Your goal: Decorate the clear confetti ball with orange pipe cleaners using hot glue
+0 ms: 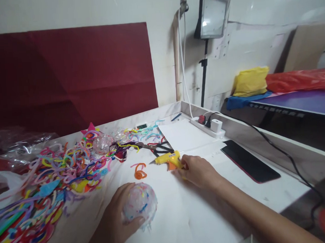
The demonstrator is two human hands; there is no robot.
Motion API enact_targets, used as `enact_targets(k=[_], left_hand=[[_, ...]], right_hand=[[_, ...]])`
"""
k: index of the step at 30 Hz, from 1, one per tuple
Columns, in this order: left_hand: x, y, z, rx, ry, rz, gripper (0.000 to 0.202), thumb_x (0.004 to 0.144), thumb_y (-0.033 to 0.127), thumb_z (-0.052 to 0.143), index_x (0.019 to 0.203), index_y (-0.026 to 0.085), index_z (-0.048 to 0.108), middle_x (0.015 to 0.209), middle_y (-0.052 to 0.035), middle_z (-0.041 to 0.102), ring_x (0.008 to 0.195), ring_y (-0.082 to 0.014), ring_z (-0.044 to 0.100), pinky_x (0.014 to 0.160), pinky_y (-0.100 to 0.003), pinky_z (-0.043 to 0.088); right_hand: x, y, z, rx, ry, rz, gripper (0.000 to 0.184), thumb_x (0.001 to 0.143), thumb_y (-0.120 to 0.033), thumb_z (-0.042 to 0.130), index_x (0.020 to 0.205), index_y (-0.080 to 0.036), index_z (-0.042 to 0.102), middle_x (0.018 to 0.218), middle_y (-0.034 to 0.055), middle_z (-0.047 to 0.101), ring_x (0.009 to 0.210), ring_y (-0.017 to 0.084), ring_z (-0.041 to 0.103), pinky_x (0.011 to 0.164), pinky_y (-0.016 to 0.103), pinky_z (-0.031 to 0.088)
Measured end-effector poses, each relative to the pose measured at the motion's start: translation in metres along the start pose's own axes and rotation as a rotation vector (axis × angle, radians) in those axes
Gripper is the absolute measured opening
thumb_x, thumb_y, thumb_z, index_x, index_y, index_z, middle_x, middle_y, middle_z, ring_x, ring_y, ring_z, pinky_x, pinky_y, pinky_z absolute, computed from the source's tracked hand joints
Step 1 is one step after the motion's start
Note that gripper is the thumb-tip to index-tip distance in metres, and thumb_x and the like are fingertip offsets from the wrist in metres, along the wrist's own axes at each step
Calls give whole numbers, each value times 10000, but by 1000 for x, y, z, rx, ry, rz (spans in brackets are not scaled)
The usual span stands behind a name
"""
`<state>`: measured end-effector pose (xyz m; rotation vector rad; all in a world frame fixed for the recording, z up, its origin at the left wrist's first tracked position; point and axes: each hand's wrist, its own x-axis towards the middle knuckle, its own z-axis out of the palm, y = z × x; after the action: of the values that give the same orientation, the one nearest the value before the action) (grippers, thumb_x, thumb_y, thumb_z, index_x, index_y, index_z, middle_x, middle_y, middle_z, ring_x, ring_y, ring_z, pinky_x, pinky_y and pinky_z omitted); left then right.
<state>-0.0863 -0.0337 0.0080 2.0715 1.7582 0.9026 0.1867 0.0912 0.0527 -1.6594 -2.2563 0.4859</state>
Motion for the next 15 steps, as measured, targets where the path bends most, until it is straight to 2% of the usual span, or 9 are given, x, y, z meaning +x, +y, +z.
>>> enact_targets(k=[3, 9, 15], left_hand=[[-2, -2, 0, -2, 4, 21, 666, 692, 263, 678, 1313, 201, 448, 1329, -142, 521, 1241, -341, 494, 1040, -498, 426], [-4, -6, 3, 14, 1, 17, 685, 711, 243, 651, 1351, 192, 412, 1369, -145, 479, 1274, -330, 463, 1058, -501, 407], [-3, -6, 3, 27, 5, 21, 667, 719, 239, 639, 1343, 189, 411, 1359, -143, 484, 1269, -323, 468, 1050, -496, 418]], right_hand=[[1, -1, 6, -4, -41, -4, 240, 814, -440, 587, 751, -209, 590, 736, 54, 683, 633, 191, 596, 540, 270, 320], [15, -2, 12, 39, -63, 81, 148, 726, -294, 652, 682, -203, 544, 697, 53, 638, 657, 209, 589, 542, 275, 291], [16, 3, 19, 356, -98, 146, 182, 717, -259, 628, 727, -215, 452, 647, 8, 581, 580, 163, 550, 519, 262, 338]])
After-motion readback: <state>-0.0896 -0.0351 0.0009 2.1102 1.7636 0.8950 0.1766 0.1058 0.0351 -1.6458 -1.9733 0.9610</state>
